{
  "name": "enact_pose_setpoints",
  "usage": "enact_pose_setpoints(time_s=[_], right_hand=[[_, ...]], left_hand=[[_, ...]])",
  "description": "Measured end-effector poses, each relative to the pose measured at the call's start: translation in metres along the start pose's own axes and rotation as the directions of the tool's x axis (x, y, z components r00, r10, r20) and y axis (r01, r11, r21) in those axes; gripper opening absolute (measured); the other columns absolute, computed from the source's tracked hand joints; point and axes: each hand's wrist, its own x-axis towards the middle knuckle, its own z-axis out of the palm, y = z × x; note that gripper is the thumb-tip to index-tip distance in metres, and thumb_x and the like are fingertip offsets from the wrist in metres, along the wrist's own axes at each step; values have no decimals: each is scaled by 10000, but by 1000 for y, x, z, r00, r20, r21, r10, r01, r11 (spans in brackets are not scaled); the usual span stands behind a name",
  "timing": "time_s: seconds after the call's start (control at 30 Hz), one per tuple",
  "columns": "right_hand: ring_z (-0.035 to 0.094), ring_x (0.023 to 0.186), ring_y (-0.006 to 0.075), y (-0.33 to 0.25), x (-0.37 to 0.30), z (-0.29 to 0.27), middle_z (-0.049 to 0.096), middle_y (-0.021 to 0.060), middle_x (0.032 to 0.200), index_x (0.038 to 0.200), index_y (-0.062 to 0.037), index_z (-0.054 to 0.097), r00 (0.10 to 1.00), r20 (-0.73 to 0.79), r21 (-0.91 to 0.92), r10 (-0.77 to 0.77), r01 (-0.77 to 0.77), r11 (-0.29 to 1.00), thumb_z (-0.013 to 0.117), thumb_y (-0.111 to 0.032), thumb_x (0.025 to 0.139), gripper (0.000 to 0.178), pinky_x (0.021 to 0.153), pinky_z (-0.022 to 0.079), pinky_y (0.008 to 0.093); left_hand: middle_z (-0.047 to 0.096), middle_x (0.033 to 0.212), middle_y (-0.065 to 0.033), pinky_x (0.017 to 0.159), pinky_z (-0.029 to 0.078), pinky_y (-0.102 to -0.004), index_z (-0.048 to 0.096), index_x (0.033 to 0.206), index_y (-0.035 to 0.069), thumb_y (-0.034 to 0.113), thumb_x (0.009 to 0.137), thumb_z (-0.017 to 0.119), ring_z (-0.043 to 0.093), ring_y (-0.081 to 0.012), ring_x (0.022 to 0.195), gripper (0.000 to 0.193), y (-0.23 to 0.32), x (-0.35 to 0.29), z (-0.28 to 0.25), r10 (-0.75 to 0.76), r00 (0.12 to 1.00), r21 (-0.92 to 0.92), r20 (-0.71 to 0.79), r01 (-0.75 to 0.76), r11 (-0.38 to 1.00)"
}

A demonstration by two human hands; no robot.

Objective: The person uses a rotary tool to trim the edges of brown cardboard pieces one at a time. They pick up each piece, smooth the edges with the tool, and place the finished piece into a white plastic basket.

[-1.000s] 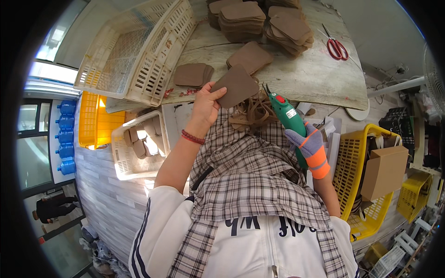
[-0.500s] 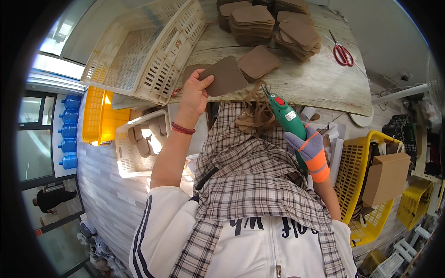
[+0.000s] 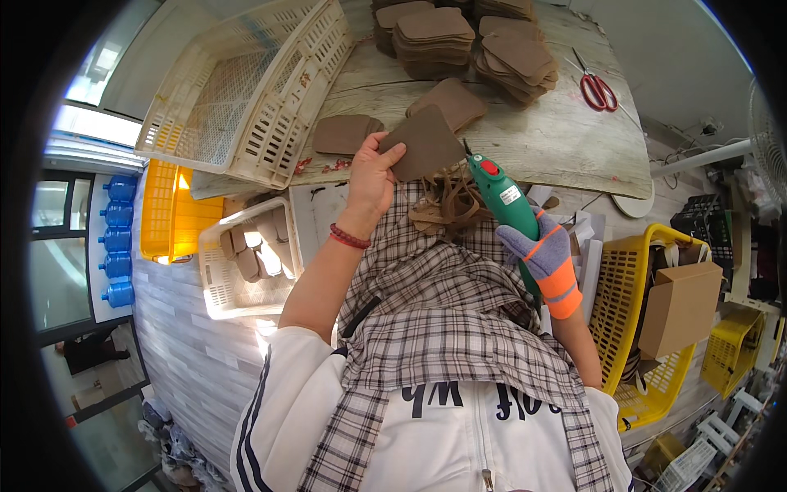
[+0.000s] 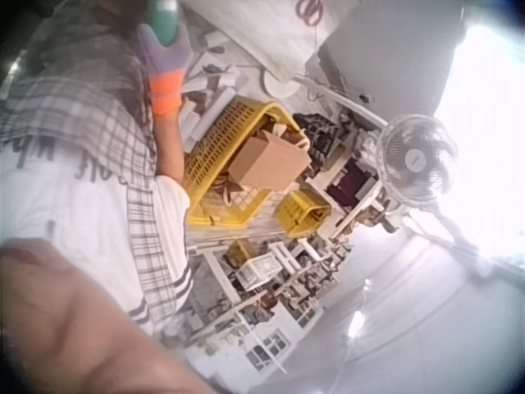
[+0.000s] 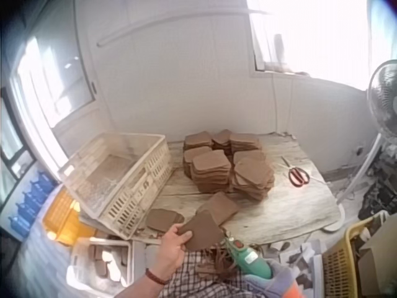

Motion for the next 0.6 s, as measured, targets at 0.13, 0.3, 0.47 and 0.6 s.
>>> enact_pose_setpoints(time_s=[0.13,0.3,0.47,0.6], right_hand=[[530,548,46,0,1,1,601,18,702,1062,24,549,1000,17,4,11,-11,1000,776,-232,747,466,489,440,194],[539,564,47,14,0,-10,610,22,714,1057,23,563,997,-61,-43,-44,42,998,779,-237,744,461,504,441,194],[532,571,49,24,0,-24,616,27,711,1045,14,578,995,-104,-111,11,-22,994,779,-260,739,458,518,440,197],[535,563,53,34,3,-24,616,29,708,1041,14,579,995,-96,-138,15,-28,990,776,-270,738,461,510,441,204]], left_hand=[[626,974,-83,770,512,-264,518,1047,25,-29,840,602,608,-150,864,229,-3,-3,-4,-15,1000,48,16,14,999],[627,950,-73,771,502,-255,542,1057,29,-3,873,548,603,-137,853,187,47,21,-37,-31,999,321,18,24,947],[610,1020,-90,831,472,-325,560,1110,54,47,885,531,579,-199,963,227,99,71,-90,23,984,796,-174,127,592],[556,1156,-123,925,403,-395,581,1109,73,99,841,586,508,-287,1080,270,78,94,-118,384,911,965,150,-50,-257]])
